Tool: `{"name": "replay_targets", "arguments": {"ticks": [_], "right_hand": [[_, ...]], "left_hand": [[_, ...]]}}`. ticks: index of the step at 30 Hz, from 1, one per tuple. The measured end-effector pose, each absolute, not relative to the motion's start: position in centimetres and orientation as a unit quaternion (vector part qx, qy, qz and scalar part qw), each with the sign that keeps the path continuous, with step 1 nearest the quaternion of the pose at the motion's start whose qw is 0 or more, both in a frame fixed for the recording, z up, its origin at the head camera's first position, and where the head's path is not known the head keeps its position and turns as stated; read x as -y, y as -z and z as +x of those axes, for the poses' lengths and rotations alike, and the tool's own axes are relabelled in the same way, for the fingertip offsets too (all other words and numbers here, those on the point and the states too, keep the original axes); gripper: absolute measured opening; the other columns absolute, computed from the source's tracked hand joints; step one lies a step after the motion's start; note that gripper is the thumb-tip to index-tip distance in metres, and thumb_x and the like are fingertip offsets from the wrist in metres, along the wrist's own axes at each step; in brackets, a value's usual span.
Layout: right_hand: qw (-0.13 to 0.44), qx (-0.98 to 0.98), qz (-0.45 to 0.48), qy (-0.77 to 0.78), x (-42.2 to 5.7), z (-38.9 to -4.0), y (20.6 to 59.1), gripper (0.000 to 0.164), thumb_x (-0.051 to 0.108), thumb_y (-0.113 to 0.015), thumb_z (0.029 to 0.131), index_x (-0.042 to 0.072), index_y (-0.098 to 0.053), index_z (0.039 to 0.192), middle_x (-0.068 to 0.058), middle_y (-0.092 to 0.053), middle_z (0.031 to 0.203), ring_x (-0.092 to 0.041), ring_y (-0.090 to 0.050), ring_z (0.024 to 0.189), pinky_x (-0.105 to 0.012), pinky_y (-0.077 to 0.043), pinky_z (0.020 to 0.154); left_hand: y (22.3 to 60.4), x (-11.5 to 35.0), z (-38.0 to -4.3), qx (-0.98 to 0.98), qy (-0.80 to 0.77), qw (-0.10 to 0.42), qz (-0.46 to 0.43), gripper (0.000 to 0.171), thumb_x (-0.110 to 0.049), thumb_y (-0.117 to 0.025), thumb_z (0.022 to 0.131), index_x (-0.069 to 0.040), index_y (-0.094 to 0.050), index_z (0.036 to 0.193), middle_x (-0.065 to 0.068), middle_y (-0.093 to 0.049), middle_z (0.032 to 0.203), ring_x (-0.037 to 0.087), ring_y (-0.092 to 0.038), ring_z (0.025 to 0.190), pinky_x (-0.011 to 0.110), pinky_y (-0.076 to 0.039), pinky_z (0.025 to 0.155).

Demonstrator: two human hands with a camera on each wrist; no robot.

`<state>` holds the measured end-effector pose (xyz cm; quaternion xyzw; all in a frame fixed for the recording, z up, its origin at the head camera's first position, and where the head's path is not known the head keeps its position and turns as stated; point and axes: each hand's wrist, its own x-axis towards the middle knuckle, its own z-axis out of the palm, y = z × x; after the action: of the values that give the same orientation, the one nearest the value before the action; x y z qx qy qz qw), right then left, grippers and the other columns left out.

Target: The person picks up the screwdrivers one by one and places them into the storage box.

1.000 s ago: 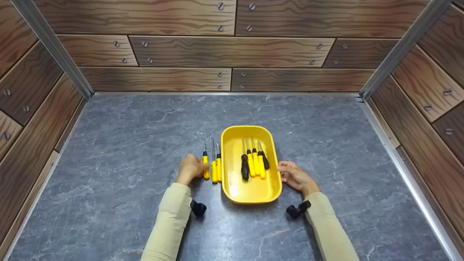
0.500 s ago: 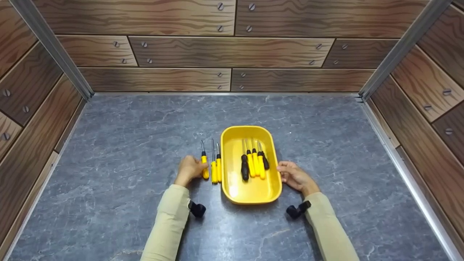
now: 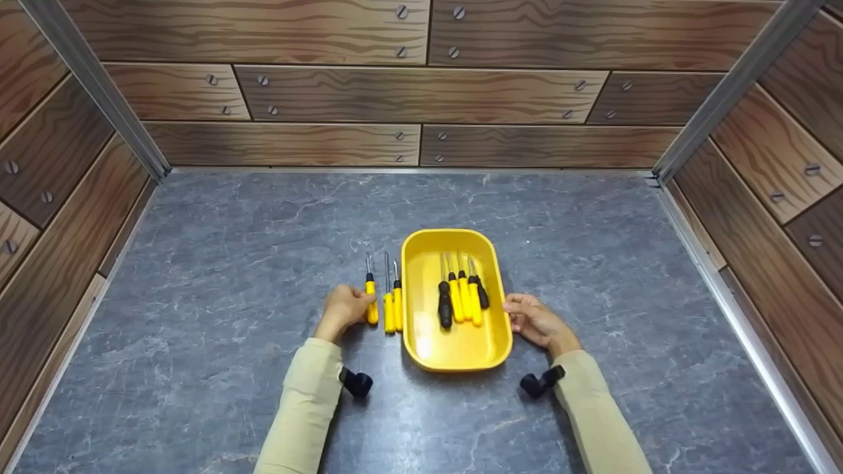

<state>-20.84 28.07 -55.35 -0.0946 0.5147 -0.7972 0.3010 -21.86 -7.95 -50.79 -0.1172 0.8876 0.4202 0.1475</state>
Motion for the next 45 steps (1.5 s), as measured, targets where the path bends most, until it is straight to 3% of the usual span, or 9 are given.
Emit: {"name": "replay_targets", "arguments": {"ticks": [18,26,33,45], "right_hand": [[0.302,-0.508,-0.094,0.802,-28.1,-20.7,55.3,0.023,0.005,-0.049,0.097,0.014,-0.064,0.082,0.008,-0.067,0.074,0.0,-0.055,0.057,-0.008,-0.041,0.048],[0.301,-0.514,-0.092,0.798,-28.1,-20.7,55.3,0.022,0.006,-0.05,0.097,0.014,-0.063,0.081,0.008,-0.066,0.072,0.0,-0.054,0.057,-0.008,-0.04,0.048],[0.3,-0.516,-0.087,0.798,-28.2,-20.7,55.2,0.021,0.006,-0.051,0.096,0.014,-0.064,0.081,0.008,-0.066,0.072,0.0,-0.053,0.056,-0.008,-0.041,0.048],[0.303,-0.522,-0.086,0.793,-28.0,-20.8,55.1,0.023,0.005,-0.049,0.097,0.015,-0.064,0.082,0.009,-0.066,0.072,0.0,-0.053,0.056,-0.008,-0.041,0.05]], "left_hand": [[49.9,7.8,-21.5,-0.866,-0.46,0.155,-0.119,0.018,-0.014,-0.062,0.088,0.001,-0.071,0.087,-0.001,-0.057,0.068,0.006,-0.054,0.055,0.014,-0.045,0.05],[49.4,7.7,-21.5,-0.844,-0.501,0.159,-0.106,0.018,-0.009,-0.059,0.09,0.006,-0.069,0.093,0.001,-0.056,0.072,0.009,-0.057,0.058,0.024,-0.061,0.063],[48.6,7.6,-21.6,-0.849,-0.493,0.167,-0.094,0.022,-0.011,-0.058,0.092,0.006,-0.069,0.101,0.007,-0.063,0.082,0.011,-0.063,0.064,0.03,-0.063,0.072],[47.5,7.4,-21.6,-0.85,-0.5,0.153,-0.069,0.02,-0.009,-0.057,0.09,0.006,-0.069,0.096,0.003,-0.062,0.072,0.01,-0.061,0.061,0.033,-0.063,0.072]]}}
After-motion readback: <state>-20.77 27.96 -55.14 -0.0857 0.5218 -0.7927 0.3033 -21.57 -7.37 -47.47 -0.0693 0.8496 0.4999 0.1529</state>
